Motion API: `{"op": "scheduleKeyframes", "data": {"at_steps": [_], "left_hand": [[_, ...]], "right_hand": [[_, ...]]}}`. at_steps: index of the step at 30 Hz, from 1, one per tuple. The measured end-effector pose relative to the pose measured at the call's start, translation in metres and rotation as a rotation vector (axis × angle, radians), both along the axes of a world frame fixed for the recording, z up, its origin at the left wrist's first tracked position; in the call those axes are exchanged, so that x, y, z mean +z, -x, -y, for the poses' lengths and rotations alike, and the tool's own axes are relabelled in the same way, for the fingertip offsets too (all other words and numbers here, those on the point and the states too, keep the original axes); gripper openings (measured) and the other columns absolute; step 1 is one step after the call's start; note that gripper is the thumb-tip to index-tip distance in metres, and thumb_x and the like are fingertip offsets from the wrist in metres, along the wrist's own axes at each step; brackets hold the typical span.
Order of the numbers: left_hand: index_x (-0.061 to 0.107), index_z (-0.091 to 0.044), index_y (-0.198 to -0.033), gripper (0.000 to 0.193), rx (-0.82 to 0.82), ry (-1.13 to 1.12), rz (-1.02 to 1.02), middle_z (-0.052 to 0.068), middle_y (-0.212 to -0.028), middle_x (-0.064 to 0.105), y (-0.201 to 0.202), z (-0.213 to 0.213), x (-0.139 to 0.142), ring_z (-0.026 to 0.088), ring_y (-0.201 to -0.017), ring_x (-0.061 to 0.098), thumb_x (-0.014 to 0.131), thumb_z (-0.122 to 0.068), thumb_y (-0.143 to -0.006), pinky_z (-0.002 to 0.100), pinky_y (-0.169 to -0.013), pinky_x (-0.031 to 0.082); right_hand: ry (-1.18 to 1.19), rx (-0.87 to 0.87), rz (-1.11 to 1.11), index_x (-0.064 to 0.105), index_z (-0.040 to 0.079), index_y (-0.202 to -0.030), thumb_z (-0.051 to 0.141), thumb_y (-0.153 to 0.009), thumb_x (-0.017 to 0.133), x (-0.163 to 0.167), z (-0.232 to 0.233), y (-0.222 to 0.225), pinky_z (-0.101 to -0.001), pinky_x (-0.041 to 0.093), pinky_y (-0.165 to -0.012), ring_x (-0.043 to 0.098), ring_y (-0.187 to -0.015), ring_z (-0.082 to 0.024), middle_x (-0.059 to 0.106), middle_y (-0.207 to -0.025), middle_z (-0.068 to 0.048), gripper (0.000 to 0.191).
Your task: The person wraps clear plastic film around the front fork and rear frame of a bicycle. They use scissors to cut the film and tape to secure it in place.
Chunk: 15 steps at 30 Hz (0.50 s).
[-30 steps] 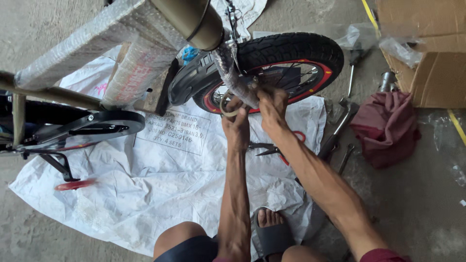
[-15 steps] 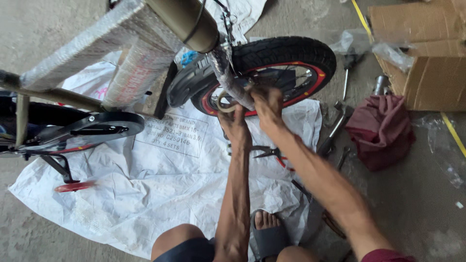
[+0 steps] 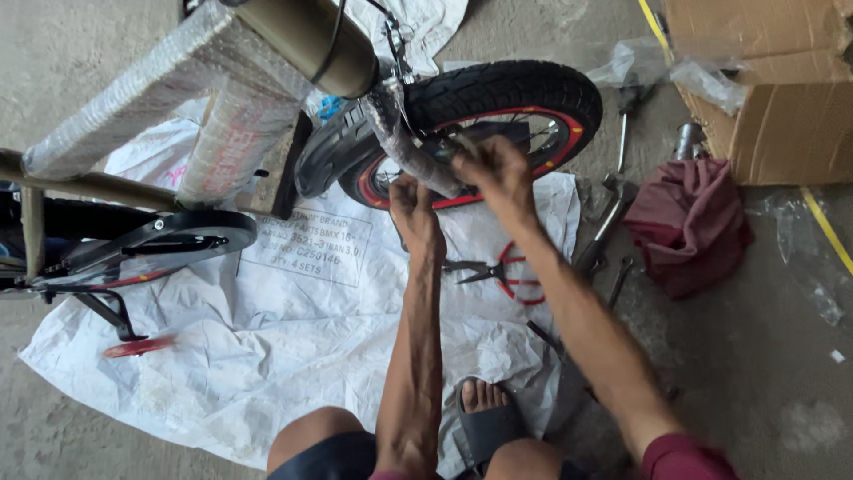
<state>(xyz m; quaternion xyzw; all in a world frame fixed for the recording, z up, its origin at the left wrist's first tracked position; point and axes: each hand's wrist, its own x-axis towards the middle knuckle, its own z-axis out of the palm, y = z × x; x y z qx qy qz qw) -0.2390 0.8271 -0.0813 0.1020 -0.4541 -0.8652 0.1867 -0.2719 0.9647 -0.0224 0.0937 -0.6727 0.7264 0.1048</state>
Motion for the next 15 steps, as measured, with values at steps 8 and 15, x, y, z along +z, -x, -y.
{"op": "scheduleKeyframes", "data": {"at_steps": [8,15], "left_hand": [[0.049,0.003,-0.132,0.048,-0.128,0.361,-0.061,0.012,-0.116,0.067,-0.028,-0.004,0.027,0.021,-0.111,0.065,0.065,0.001,-0.087,0.033,-0.101,0.050],[0.039,0.003,-0.150,0.073,-0.136,0.608,-0.153,0.019,-0.136,0.063,-0.012,-0.020,0.052,0.026,-0.125,0.064,0.077,-0.005,-0.089,0.037,-0.108,0.049]], "right_hand": [[0.383,0.236,0.393,0.067,0.010,-0.101,0.005,-0.088,0.074,0.044,-0.018,0.007,-0.0256,0.043,-0.057,0.053,-0.065,-0.009,0.061,-0.079,0.002,0.015],[-0.151,-0.047,-0.066,0.069,0.001,-0.095,0.007,-0.092,0.079,0.030,-0.033,0.039,-0.0272,0.052,-0.072,0.063,-0.079,-0.010,0.067,-0.086,0.002,0.012]]}}
